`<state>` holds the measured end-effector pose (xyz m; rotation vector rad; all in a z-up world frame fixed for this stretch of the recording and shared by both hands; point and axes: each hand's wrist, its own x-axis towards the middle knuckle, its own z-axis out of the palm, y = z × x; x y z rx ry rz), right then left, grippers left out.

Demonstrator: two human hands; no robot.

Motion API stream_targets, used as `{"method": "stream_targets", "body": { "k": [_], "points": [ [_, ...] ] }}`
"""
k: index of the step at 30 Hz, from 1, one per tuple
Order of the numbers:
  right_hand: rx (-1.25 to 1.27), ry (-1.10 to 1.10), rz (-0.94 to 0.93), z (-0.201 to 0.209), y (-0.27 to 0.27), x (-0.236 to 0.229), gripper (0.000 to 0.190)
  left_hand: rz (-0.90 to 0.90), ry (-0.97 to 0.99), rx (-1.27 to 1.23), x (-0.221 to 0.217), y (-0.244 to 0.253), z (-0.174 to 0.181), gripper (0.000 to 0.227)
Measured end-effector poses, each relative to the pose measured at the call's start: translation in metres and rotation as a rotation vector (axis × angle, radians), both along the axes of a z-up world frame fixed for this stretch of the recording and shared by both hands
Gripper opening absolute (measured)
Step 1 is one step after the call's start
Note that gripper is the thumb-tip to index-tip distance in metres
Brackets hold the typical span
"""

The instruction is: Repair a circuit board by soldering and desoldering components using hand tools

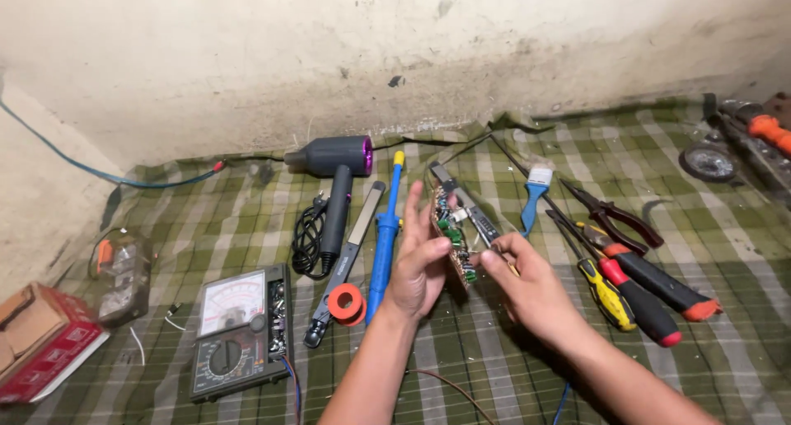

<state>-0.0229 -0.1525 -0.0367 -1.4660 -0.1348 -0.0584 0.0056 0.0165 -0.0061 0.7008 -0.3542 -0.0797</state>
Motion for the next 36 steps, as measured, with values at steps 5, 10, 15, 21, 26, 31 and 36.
{"method": "stream_targets", "body": {
  "k": [5, 10, 15, 21, 26, 31, 36],
  "points": [
    [0.13, 0.129, -0.034, 0.028, 0.0, -0.004, 0.028, 0.051, -0.168, 0.233, -0.008, 0.003, 0.02, 0.137],
    [0.127, -0.069, -0.232, 0.026, -0.018, 0.009, 0.038, -0.071, -0.063, 0.01, -0.015, -0.006, 0.027, 0.105],
    [-0.084, -0.294, -0.231, 0.018, -0.01, 0.003, 0.035, 0.173, 0.005, 0.156, -0.004, -0.003, 0.008, 0.068],
    [-0.524, -0.601, -0.235, 0.037, -0.017, -0.014, 0.024, 0.372, 0.052, 0.129, 0.013, 0.002, -0.009, 0.036],
    [-0.694, -0.659, -0.115, 0.058, -0.003, -0.03, 0.031, 0.404, 0.066, 0.127, 0.022, 0.015, -0.009, 0.031],
    [-0.908, -0.668, -0.029, 0.066, -0.004, -0.032, 0.025, 0.537, 0.03, 0.238, 0.025, 0.021, -0.007, 0.029],
    [-1.124, -0.504, 0.056, 0.054, -0.015, -0.022, 0.025, 0.58, 0.079, 0.418, 0.034, 0.024, -0.028, 0.025]
  ]
}}
